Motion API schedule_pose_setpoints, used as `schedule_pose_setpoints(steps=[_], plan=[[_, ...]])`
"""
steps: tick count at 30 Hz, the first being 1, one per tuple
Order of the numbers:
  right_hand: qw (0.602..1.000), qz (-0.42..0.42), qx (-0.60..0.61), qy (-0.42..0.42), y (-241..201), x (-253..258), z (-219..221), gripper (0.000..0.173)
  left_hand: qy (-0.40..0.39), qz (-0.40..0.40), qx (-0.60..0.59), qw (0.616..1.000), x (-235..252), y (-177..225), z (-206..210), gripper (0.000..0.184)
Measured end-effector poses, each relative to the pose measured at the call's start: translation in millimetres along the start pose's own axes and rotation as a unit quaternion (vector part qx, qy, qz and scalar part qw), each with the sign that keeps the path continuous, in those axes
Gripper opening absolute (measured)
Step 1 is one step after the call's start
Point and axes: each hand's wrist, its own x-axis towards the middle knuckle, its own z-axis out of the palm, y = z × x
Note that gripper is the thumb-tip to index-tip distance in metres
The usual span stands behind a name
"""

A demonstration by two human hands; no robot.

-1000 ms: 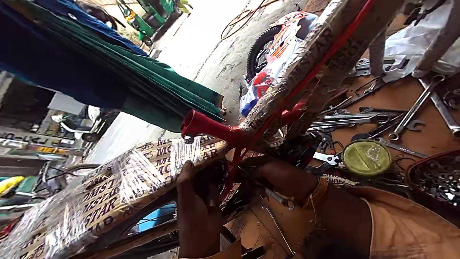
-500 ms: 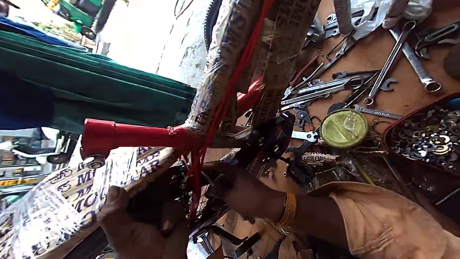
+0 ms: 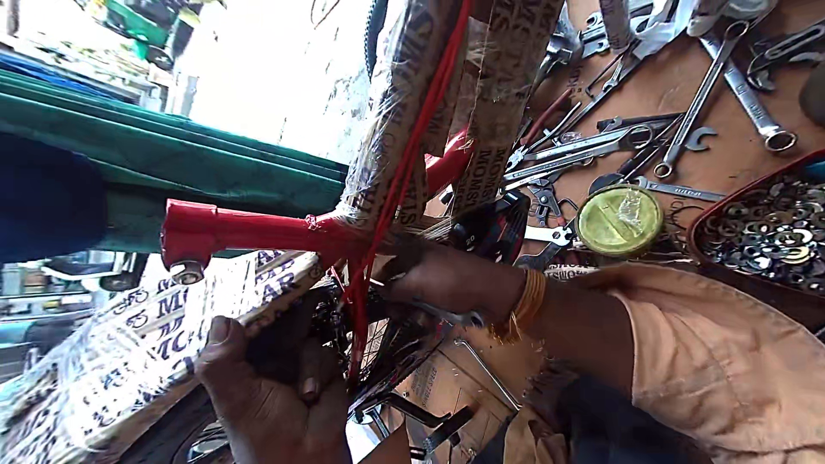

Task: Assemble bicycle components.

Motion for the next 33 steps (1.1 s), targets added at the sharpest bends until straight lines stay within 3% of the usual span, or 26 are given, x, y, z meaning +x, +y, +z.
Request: schedule_pose_setpoints(steps=[5, 10, 14, 17, 20, 23, 29, 33], plan=[[0.995, -0.042, 0.065, 0.069, 36, -12, 40, 0.036, -0.006, 0.008, 0.011, 1.0, 0, -1, -2, 0.045], [0.989, -0.064, 0.033, 0.126, 63, -1, 65, 0.051, -0.004, 0.007, 0.019, 1.0, 0, -1, -1, 0.045], [0.993, -0.039, 0.072, 0.09, 52, -3, 57, 0.05, 0.012, -0.001, 0.019, 1.0, -2, 1, 2, 0.045], [0.995, -0.012, 0.09, 0.032, 22, -1, 24, 0.032, 0.025, -0.005, 0.01, 1.0, 0, 0, 1, 0.045], [0.998, -0.003, 0.02, -0.063, 2, 9, -6, 0.021, 0.024, -0.007, 0.02, 0.999, -2, 0, -1, 0.044], [0.996, 0.006, -0.08, 0.029, 0, -5, 4, 0.023, 0.018, -0.003, 0.013, 1.0, -1, 1, 2, 0.044], [0.993, -0.037, 0.056, 0.094, 48, -9, 45, 0.039, 0.03, 0.006, -0.001, 1.0, -1, -1, 0, 0.041], [0.987, -0.076, 0.058, 0.128, 68, 1, 65, 0.048, 0.023, 0.007, 0.021, 0.999, 0, 0, -1, 0.04]])
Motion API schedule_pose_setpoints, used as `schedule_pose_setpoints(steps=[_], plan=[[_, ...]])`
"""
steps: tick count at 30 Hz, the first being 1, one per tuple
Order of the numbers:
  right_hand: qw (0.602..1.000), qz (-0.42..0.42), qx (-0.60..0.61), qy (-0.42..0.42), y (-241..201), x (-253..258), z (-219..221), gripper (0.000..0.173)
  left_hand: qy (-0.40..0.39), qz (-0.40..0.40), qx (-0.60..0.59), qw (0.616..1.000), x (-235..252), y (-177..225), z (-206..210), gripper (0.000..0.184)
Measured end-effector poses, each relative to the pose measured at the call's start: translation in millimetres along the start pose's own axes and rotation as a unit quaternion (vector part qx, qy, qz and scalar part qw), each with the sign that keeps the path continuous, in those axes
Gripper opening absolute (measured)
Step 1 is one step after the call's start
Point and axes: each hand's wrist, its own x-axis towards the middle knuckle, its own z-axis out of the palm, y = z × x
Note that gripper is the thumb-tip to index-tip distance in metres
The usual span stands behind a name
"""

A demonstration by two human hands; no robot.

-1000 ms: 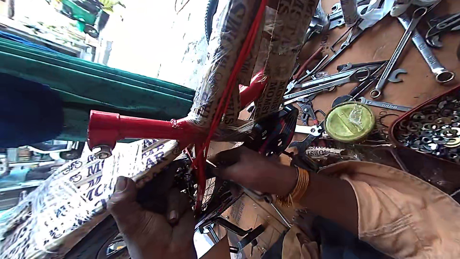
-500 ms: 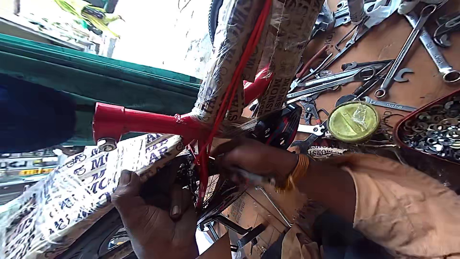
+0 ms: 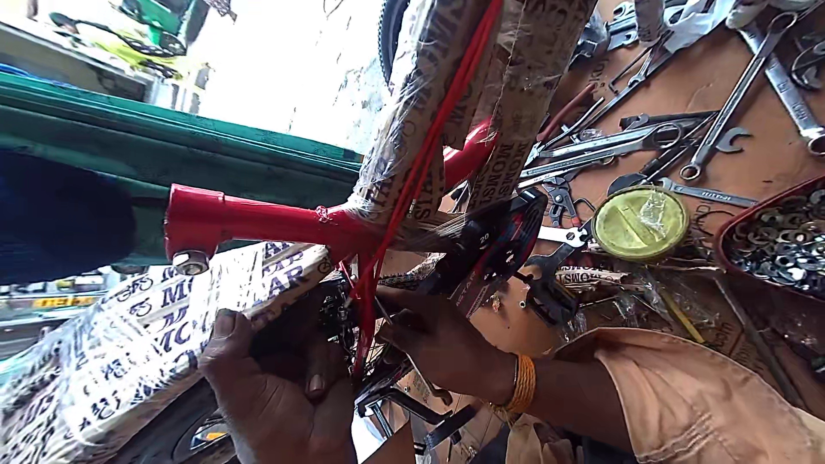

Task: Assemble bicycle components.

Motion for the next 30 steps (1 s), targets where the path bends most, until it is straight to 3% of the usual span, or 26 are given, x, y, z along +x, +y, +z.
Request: schedule_pose_setpoints(steps=[5, 12, 16, 22, 27, 30], plan=[[0.999, 0.035, 0.008, -0.038, -8, 0, -5, 0.052, 0.011, -0.009, -0.007, 1.0, -3, 2, 4, 0.04], [0.976, 0.093, -0.034, -0.195, -72, 35, -61, 0.026, 0.006, -0.015, -0.022, 1.0, -2, 2, -1, 0.037], [0.989, 0.067, -0.096, -0.088, -63, 12, -46, 0.025, 0.011, -0.011, -0.03, 0.999, -1, 3, 2, 0.039], [0.999, 0.012, -0.039, -0.014, -17, -5, -13, 0.043, 0.005, -0.01, -0.011, 1.0, -1, 3, 2, 0.039], [0.999, -0.007, -0.042, -0.002, 3, -8, -4, 0.052, 0.0, -0.042, -0.033, 0.999, -5, -1, 5, 0.044], [1.0, 0.023, -0.016, -0.002, -14, -5, -7, 0.044, 0.022, -0.064, -0.051, 0.996, -5, -1, -3, 0.039]])
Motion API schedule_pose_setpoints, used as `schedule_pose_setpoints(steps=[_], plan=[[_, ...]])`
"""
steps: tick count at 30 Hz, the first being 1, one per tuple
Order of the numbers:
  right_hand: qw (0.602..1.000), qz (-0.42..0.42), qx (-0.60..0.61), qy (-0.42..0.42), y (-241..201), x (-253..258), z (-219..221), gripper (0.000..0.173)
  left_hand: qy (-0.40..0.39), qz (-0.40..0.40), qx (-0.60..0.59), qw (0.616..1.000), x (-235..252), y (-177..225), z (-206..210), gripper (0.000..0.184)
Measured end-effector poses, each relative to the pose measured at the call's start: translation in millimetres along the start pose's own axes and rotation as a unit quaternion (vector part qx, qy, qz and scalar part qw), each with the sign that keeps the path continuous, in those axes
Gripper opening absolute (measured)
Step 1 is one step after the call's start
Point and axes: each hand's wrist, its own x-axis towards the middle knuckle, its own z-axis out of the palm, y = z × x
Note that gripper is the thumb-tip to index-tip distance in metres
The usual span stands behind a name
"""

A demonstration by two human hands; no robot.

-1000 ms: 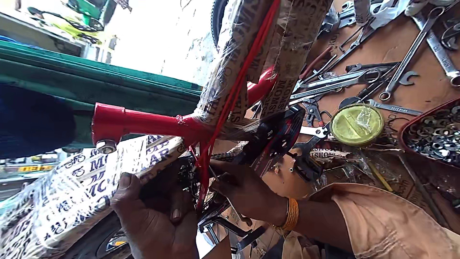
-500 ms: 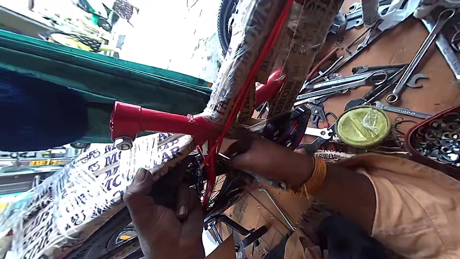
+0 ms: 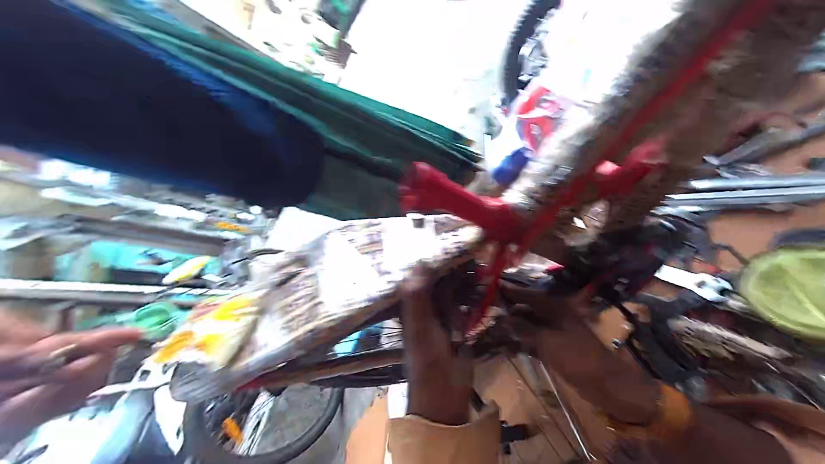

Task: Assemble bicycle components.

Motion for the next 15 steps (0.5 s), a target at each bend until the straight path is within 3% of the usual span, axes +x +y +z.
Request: schedule_pose_setpoints(steps=[6, 8, 10, 15], plan=[[0.985, 0.081, -0.044, -0.147, -65, 33, -58, 0.019, 0.085, -0.002, -0.017, 0.996, 0, -2, 5, 0.023], [0.989, 0.06, -0.095, -0.097, -61, 28, -54, 0.022, 0.087, -0.003, -0.004, 0.996, 1, -2, 4, 0.024], [0.993, 0.021, -0.103, -0.045, -42, 17, -41, 0.037, 0.091, -0.002, -0.005, 0.996, 2, 1, 2, 0.025], [0.998, -0.057, 0.012, -0.015, 12, -1, 3, 0.049, 0.063, 0.031, -0.014, 0.997, 3, 1, -4, 0.024]])
